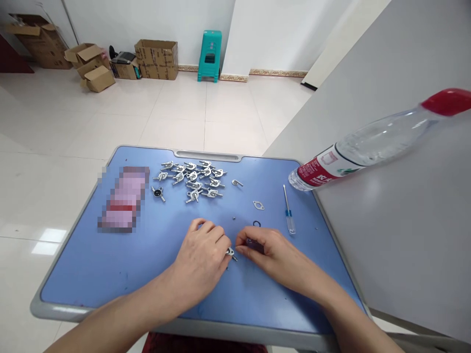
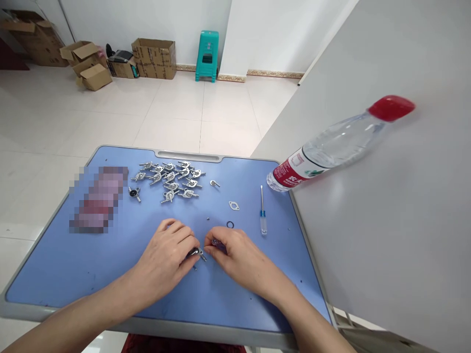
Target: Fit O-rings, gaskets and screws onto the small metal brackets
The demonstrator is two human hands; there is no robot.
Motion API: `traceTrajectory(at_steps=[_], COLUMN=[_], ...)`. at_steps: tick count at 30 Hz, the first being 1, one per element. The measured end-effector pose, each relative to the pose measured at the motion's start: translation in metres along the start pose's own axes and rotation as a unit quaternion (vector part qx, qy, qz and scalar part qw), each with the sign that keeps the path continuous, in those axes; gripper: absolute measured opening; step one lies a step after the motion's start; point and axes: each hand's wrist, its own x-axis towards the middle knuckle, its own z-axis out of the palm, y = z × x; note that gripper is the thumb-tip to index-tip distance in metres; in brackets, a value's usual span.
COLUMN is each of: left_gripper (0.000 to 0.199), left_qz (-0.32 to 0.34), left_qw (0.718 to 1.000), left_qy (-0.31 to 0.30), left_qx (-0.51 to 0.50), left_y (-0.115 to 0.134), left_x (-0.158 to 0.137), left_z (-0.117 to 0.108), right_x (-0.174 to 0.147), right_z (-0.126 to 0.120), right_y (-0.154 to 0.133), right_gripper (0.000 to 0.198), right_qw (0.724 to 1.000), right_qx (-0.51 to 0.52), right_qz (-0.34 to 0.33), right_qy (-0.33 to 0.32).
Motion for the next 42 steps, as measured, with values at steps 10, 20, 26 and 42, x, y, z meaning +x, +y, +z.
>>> traceTrajectory(at_steps=[10,20,26,42], left_gripper=[0.006,0.004,0.006,0.006], left_qz=[-0.033,-0.045,-0.048,-0.063], left_qw=[0.999,0.999,0.999,0.998], left_qy=[0.014,0.005,0.005,0.014], left_qx=[0.009,0.01,0.009,0.018], left_y=[-0.011,-0.012,-0.015,-0.02], left_x=[0.005,0.004,0.005,0.006], left_z=[-0.004,-0.006,-0.005,-0.008], right_x=[-0.016,-0.011,-0.006,-0.012], right_z=[0.037,0.079,0.057,0.057], right_y=[-0.01,-0.017,0.0,-0.005], right_gripper=[0.015,0.022,0.014,0.008], right_qw=[0.967,0.939,0.962,0.956], right_qx=[-0.151,-0.196,-0.142,-0.152], right_qz=[-0.198,-0.281,-0.231,-0.243], right_qy=[-0.052,-0.017,0.035,0.063])
